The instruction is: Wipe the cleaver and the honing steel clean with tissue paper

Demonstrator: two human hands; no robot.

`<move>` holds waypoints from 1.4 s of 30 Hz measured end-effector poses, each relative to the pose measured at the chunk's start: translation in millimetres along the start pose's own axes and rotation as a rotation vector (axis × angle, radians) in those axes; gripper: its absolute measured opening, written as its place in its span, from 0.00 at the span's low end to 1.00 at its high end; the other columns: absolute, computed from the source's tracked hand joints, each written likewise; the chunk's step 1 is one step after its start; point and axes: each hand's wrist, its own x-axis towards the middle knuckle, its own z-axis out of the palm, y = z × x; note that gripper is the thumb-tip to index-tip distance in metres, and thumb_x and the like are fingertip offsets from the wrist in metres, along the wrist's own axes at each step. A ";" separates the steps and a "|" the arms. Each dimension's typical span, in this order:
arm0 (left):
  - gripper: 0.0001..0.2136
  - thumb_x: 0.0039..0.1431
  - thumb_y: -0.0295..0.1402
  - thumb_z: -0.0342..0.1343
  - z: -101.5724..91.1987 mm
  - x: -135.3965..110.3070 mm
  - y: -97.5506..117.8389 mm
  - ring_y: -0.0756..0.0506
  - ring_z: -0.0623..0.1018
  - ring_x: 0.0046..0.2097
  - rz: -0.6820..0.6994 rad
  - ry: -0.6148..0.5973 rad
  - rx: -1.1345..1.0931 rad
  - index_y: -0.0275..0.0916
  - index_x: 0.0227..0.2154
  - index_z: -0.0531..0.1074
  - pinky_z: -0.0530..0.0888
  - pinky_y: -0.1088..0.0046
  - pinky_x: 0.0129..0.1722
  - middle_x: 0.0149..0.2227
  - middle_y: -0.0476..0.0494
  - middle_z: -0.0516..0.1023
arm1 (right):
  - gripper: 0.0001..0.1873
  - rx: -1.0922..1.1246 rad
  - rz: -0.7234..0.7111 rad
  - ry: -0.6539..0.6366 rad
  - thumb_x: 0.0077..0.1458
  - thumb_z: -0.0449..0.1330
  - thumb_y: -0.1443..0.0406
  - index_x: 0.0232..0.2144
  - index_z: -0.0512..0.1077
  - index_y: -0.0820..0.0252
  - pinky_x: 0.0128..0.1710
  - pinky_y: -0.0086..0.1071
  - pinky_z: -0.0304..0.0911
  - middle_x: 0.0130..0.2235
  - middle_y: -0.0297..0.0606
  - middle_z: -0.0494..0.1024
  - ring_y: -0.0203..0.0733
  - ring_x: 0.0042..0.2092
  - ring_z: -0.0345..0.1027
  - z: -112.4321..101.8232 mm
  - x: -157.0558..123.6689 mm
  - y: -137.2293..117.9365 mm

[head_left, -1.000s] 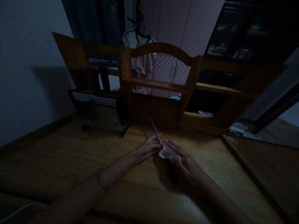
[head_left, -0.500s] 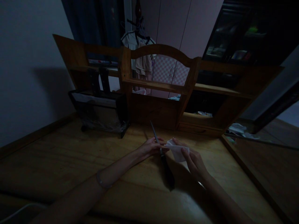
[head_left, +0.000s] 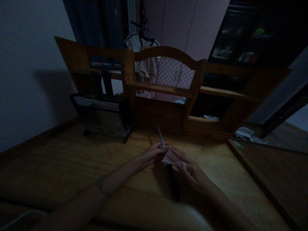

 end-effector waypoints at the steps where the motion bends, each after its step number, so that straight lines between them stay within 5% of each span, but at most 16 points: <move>1: 0.24 0.47 0.31 0.65 0.0 0.0 0.5 0.46 0.78 0.38 -0.013 0.012 0.002 0.34 0.49 0.70 0.73 0.73 0.38 0.43 0.36 0.76 | 0.21 0.005 -0.016 -0.020 0.65 0.45 0.60 0.59 0.60 0.53 0.64 0.47 0.40 0.66 0.32 0.48 0.48 0.66 0.40 0.7 0.2 -1.3; 10: 0.24 0.45 0.28 0.66 -5.0 7.6 -5.2 0.46 0.78 0.38 -0.015 0.046 0.021 0.33 0.48 0.71 0.72 0.73 0.39 0.44 0.35 0.76 | 0.21 0.056 -0.009 0.002 0.64 0.46 0.57 0.55 0.67 0.52 0.64 0.47 0.42 0.65 0.33 0.50 0.50 0.65 0.42 1.4 -0.7 2.3; 20: 0.25 0.42 0.29 0.68 -7.6 11.4 -11.0 0.46 0.79 0.39 0.006 0.065 0.033 0.31 0.46 0.71 0.73 0.73 0.39 0.44 0.33 0.76 | 0.26 0.100 0.031 0.035 0.63 0.48 0.60 0.62 0.53 0.54 0.63 0.46 0.45 0.64 0.37 0.54 0.47 0.64 0.45 -0.8 -2.6 2.8; 24: 0.27 0.42 0.31 0.68 -8.5 10.6 -12.2 0.45 0.79 0.38 0.034 0.031 0.049 0.30 0.47 0.70 0.73 0.72 0.40 0.42 0.33 0.77 | 0.21 0.066 0.042 0.111 0.65 0.45 0.61 0.57 0.63 0.52 0.63 0.45 0.46 0.63 0.34 0.56 0.47 0.64 0.48 -1.3 -4.9 8.9; 29: 0.30 0.43 0.33 0.68 -7.8 6.6 -11.2 0.42 0.80 0.36 0.041 -0.048 0.094 0.31 0.51 0.66 0.73 0.66 0.40 0.36 0.33 0.79 | 0.21 0.025 0.064 0.242 0.65 0.43 0.61 0.59 0.61 0.52 0.63 0.46 0.45 0.63 0.36 0.58 0.47 0.63 0.49 -3.8 -5.9 20.0; 42: 0.32 0.42 0.30 0.67 -16.2 11.2 -13.6 0.45 0.79 0.34 0.052 -0.022 0.076 0.31 0.53 0.64 0.71 0.74 0.33 0.37 0.36 0.78 | 0.20 -0.051 -0.025 -0.050 0.64 0.47 0.60 0.55 0.67 0.54 0.64 0.46 0.41 0.67 0.32 0.44 0.49 0.66 0.38 5.6 -1.5 -2.5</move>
